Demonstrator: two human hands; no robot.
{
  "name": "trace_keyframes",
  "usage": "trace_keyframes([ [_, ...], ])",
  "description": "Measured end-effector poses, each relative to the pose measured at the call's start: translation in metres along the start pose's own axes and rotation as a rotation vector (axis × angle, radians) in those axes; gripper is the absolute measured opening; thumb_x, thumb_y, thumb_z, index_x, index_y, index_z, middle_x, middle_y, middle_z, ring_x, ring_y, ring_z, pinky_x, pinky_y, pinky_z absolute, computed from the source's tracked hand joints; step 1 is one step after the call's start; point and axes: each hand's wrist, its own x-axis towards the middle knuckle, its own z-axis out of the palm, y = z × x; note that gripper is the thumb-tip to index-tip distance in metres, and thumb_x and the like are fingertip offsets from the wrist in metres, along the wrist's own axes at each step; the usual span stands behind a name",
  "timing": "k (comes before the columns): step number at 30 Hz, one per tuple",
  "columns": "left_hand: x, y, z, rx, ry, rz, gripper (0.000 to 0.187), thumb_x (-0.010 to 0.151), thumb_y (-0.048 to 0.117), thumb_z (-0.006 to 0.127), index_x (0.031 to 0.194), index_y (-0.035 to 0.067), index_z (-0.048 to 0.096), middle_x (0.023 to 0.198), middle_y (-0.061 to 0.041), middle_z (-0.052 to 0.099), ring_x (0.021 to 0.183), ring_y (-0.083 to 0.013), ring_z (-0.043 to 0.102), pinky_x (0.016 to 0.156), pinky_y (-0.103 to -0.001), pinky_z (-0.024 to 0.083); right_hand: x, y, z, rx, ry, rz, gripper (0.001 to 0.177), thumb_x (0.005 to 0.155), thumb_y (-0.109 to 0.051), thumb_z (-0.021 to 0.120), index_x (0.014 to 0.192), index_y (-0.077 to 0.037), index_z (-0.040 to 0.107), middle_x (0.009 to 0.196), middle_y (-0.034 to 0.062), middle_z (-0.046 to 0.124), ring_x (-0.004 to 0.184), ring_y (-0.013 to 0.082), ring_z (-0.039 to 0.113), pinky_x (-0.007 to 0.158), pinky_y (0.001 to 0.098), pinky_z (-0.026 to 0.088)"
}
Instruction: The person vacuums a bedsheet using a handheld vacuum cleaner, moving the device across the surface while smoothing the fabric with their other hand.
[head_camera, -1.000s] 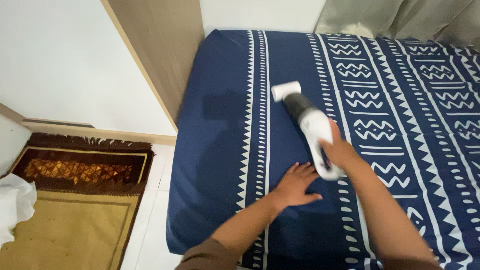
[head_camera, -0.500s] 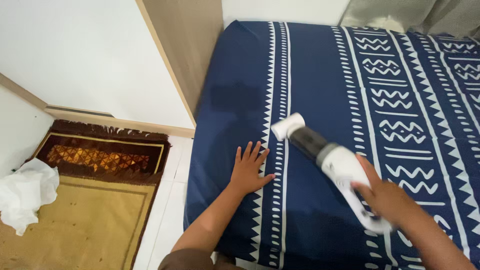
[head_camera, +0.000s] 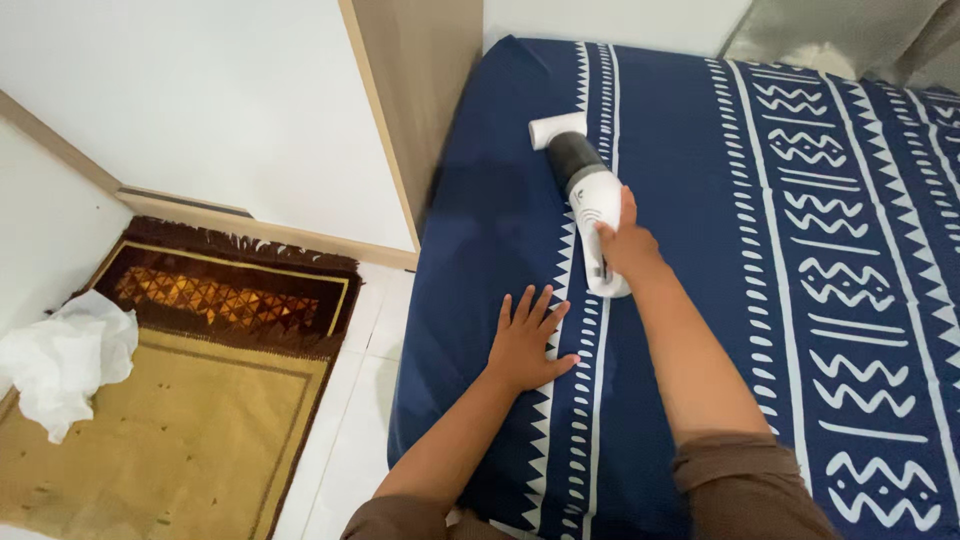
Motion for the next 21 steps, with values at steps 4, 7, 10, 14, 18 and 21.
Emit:
trace_keyframes([
  [4,-0.003,-0.001,0.005,-0.005,0.094,0.029,0.09,0.081,0.066,0.067,0.156,0.022,0.044,0.168,-0.014,0.027,0.157,-0.0368,0.018,0.123,-0.064,0.007,-0.031,0.017,-0.001,0.046,-0.023,-0.035,0.086,0.098,-0.045,0.052,0.166,-0.031,0.001,0.12,0.0341,0.066,0.11,0.0517,0.065,0.099,0.0522,0.049],
  [7,-0.005,0.0,0.005,-0.012,0.07,0.023,0.09,0.081,0.065,0.068,0.155,0.021,0.046,0.168,-0.015,0.027,0.157,-0.038,0.018,0.123,-0.064,0.008,-0.111,0.029,-0.026,0.104,-0.044,-0.079,0.086,0.096,-0.041,0.055,0.165,-0.032,0.005,0.116,0.0322,0.067,0.101,0.0508,0.068,0.091,0.0525,0.054],
  [10,0.0,-0.002,0.005,-0.003,0.09,0.039,0.089,0.082,0.066,0.067,0.155,0.019,0.046,0.168,-0.016,0.027,0.156,-0.039,0.017,0.122,-0.065,0.007,-0.196,0.018,-0.067,0.083,-0.217,0.176,0.085,0.093,-0.04,0.054,0.165,-0.034,0.009,0.091,0.0259,0.077,0.076,0.0391,0.078,0.083,0.046,0.058],
  [14,0.006,0.001,0.0,-0.008,-0.049,-0.01,0.089,0.082,0.069,0.064,0.151,0.017,0.045,0.163,-0.02,0.023,0.153,-0.0422,0.013,0.118,-0.067,0.004,-0.255,-0.006,-0.118,-0.022,-0.358,0.325,0.082,0.094,-0.049,0.057,0.165,-0.038,0.016,0.075,0.023,0.077,0.065,0.0368,0.077,0.067,0.0454,0.058],
  [18,0.005,0.004,-0.011,0.0,-0.119,-0.045,0.089,0.083,0.069,0.06,0.153,0.016,0.045,0.167,-0.017,0.026,0.157,-0.0409,0.013,0.122,-0.065,0.005,-0.246,-0.023,-0.116,-0.094,-0.332,0.307,0.081,0.094,-0.052,0.057,0.165,-0.038,0.018,0.066,0.0225,0.075,0.061,0.0362,0.077,0.064,0.0451,0.058],
  [21,0.005,0.003,-0.016,-0.057,-0.065,-0.014,0.09,0.083,0.068,0.06,0.155,0.017,0.044,0.167,-0.019,0.025,0.155,-0.0423,0.014,0.121,-0.066,0.005,-0.207,-0.028,-0.094,-0.083,-0.237,0.198,0.082,0.094,-0.048,0.054,0.165,-0.034,0.018,0.067,0.0218,0.075,0.061,0.037,0.076,0.064,0.0472,0.058],
])
